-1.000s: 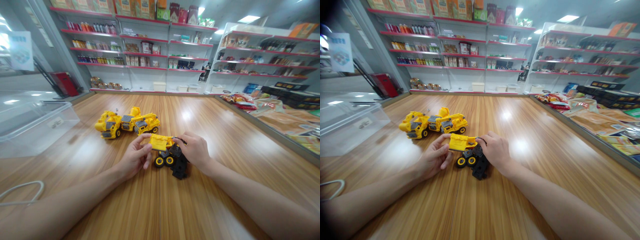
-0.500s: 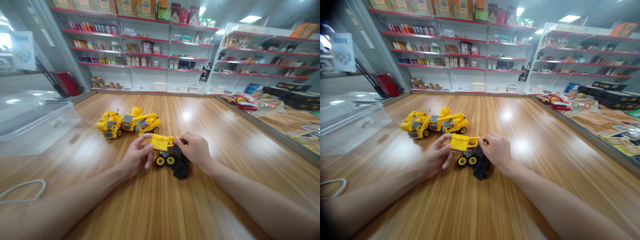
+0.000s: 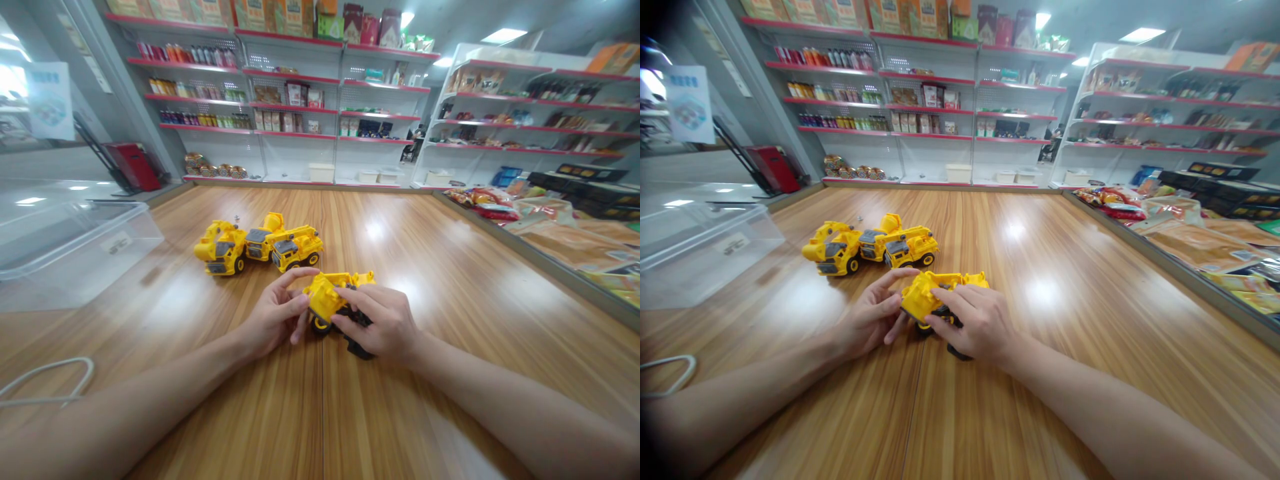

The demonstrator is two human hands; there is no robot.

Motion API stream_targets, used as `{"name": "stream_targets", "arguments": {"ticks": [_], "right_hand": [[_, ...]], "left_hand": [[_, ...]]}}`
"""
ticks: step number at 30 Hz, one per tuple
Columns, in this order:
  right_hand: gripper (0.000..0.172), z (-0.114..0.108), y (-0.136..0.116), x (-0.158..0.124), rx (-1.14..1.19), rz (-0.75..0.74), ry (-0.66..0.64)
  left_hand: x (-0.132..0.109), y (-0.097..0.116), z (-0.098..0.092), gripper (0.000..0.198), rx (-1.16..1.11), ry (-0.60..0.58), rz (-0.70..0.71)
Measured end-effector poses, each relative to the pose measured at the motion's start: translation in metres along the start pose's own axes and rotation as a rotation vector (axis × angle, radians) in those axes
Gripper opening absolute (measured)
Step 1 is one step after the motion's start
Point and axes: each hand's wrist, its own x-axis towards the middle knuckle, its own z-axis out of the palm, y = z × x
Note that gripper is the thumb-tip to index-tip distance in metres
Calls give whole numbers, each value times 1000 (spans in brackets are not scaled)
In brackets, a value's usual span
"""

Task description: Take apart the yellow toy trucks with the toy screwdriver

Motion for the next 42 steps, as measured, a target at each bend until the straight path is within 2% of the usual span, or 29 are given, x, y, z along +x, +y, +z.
{"name": "stream_targets", "arguments": {"ticks": [5, 9, 14, 22, 30, 38, 42], "right_hand": [[21, 1, -6, 2, 23, -47, -8], [18, 1, -8, 4, 40, -51, 13], [18, 2, -7, 3, 14, -14, 47], [19, 3, -6, 0, 4, -23, 49], [18, 3, -8, 0, 19, -28, 72], [18, 0, -9, 4, 98, -131, 110], [19, 2, -8, 2, 120, -134, 136]], "left_hand": [[-1, 0, -2, 51, -15, -121, 5], [-2, -1, -4, 59, -13, -155, -12], [-3, -1, -1, 64, 59, -127, -8], [-3, 4, 10, 51, 132, -57, -25], [-4, 2, 8, 53, 200, -16, 30], [-4, 2, 7, 47, 127, -81, -31], [-6, -1, 5, 47, 122, -75, 11]]}}
